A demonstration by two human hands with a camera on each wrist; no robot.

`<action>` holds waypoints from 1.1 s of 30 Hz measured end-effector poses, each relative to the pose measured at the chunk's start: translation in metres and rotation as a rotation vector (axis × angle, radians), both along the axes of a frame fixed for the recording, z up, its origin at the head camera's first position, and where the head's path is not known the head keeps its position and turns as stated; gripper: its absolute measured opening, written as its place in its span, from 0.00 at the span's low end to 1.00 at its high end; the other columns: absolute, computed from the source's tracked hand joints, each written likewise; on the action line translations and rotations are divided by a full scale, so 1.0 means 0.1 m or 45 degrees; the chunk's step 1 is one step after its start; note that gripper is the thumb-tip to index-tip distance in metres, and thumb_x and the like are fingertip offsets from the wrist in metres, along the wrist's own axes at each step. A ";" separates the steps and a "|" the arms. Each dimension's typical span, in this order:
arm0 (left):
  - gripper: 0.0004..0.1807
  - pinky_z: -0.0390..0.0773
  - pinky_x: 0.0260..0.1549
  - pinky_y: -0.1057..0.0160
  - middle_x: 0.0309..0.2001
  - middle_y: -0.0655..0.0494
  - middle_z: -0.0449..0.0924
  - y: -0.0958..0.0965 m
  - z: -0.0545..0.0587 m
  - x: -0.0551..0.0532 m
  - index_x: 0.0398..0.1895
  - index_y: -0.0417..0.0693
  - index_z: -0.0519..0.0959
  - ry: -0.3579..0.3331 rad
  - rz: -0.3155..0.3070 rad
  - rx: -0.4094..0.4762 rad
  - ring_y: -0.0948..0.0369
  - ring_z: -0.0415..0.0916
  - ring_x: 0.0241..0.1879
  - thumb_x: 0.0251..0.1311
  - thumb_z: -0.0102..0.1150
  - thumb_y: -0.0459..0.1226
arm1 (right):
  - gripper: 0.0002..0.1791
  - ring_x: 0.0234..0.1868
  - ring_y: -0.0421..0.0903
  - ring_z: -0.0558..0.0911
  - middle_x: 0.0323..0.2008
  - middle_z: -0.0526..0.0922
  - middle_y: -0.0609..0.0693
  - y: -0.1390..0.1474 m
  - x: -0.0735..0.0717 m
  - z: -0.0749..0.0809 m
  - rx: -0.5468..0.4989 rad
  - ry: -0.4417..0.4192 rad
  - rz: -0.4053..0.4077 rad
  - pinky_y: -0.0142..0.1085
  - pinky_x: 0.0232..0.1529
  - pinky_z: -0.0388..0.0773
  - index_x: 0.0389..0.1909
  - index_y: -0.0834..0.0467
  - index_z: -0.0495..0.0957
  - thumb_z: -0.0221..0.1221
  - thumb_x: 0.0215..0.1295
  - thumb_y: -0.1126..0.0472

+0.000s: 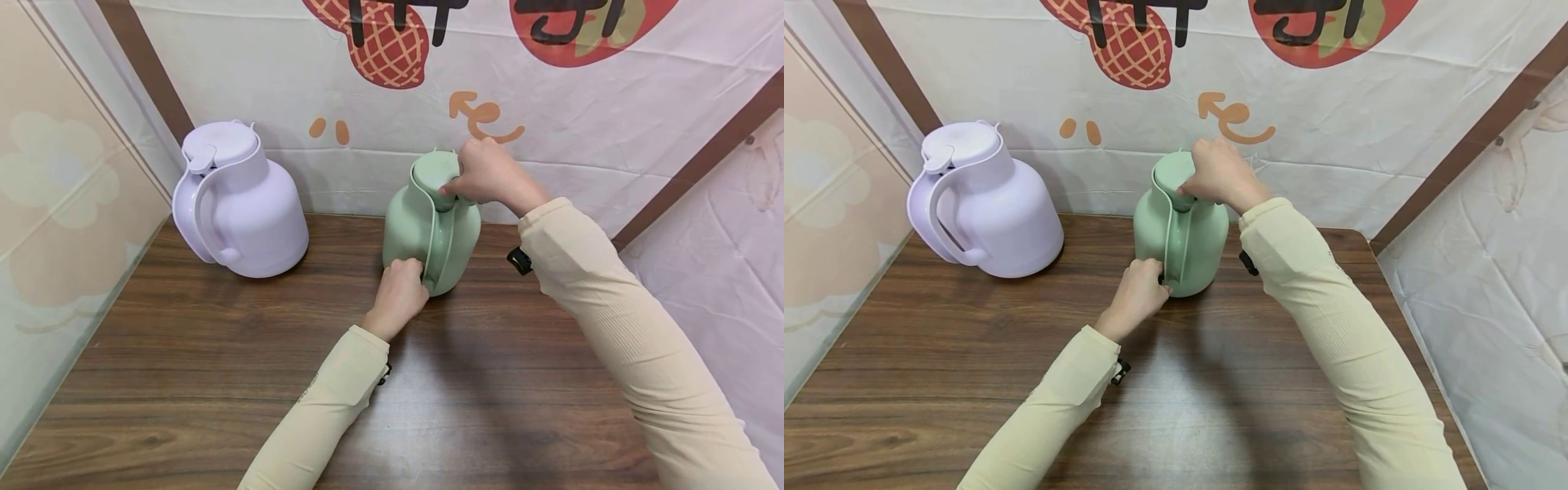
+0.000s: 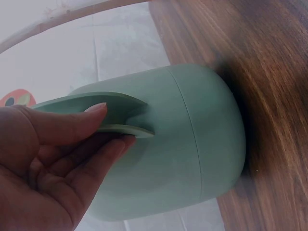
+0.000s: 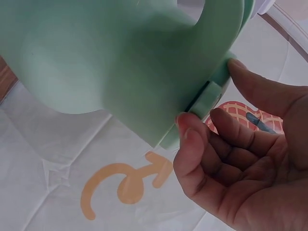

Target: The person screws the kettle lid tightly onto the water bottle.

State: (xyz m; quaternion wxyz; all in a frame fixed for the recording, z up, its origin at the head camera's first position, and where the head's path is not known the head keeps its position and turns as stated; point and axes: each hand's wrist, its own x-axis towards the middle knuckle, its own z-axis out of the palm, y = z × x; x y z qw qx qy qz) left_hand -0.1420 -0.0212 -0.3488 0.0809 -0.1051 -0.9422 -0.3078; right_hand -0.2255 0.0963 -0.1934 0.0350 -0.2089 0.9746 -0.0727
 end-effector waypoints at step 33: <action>0.18 0.69 0.18 0.60 0.11 0.55 0.61 0.01 0.00 0.00 0.07 0.47 0.61 0.035 0.004 -0.006 0.60 0.57 0.15 0.41 0.51 0.20 | 0.25 0.08 0.43 0.71 0.03 0.64 0.47 -0.08 0.03 0.00 -0.088 -0.023 -0.105 0.33 0.16 0.69 0.07 0.59 0.65 0.66 0.50 0.52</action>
